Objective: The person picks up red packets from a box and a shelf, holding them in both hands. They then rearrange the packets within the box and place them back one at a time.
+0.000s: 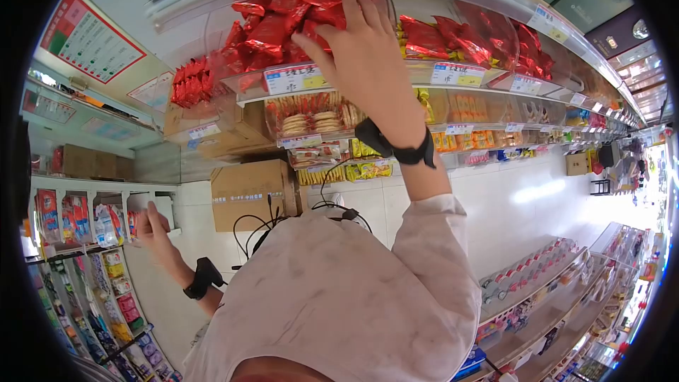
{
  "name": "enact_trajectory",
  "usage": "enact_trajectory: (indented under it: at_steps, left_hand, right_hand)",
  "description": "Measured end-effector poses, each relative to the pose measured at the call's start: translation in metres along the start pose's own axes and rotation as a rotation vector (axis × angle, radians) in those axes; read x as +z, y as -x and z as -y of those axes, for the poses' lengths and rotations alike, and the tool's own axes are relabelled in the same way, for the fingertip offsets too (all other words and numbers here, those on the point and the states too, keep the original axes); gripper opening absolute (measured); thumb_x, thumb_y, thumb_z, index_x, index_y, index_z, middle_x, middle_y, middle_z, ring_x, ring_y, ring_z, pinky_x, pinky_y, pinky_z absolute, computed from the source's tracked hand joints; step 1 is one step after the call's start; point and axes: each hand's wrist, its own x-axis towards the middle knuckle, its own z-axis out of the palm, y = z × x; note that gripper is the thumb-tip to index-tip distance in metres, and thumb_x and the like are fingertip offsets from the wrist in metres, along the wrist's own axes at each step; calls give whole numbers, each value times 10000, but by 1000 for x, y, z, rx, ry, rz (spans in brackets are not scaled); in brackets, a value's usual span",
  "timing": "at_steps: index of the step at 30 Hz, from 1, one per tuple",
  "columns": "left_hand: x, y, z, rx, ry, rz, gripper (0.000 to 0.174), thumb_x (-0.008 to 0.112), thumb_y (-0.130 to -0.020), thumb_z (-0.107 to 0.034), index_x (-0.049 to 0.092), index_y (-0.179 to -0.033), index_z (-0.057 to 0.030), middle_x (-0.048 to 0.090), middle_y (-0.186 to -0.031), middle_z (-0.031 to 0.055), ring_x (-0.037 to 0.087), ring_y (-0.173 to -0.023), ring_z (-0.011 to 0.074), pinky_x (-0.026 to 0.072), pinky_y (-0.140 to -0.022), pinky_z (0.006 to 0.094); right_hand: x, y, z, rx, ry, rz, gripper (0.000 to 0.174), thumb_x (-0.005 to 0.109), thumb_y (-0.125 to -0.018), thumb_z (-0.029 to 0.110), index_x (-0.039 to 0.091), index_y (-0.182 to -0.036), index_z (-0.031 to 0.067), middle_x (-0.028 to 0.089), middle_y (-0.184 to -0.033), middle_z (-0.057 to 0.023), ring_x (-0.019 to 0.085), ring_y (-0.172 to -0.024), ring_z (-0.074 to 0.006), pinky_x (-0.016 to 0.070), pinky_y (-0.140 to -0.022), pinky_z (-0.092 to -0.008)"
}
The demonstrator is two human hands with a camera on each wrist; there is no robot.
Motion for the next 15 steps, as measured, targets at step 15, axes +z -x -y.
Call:
enact_trajectory:
  at_steps: [15]
  left_hand:
    - [30,-22,-18,-10,190,683,359,528,-1063,-311,607,-848,-34,576,-741,22,517,-676,101,386,-637,256]
  right_hand:
    - [-28,2,73,66,-289,-137,338,699,-865,104,620,-1152,-56,606,-1325,-198,564,-1247,-383,450,-1047,-477]
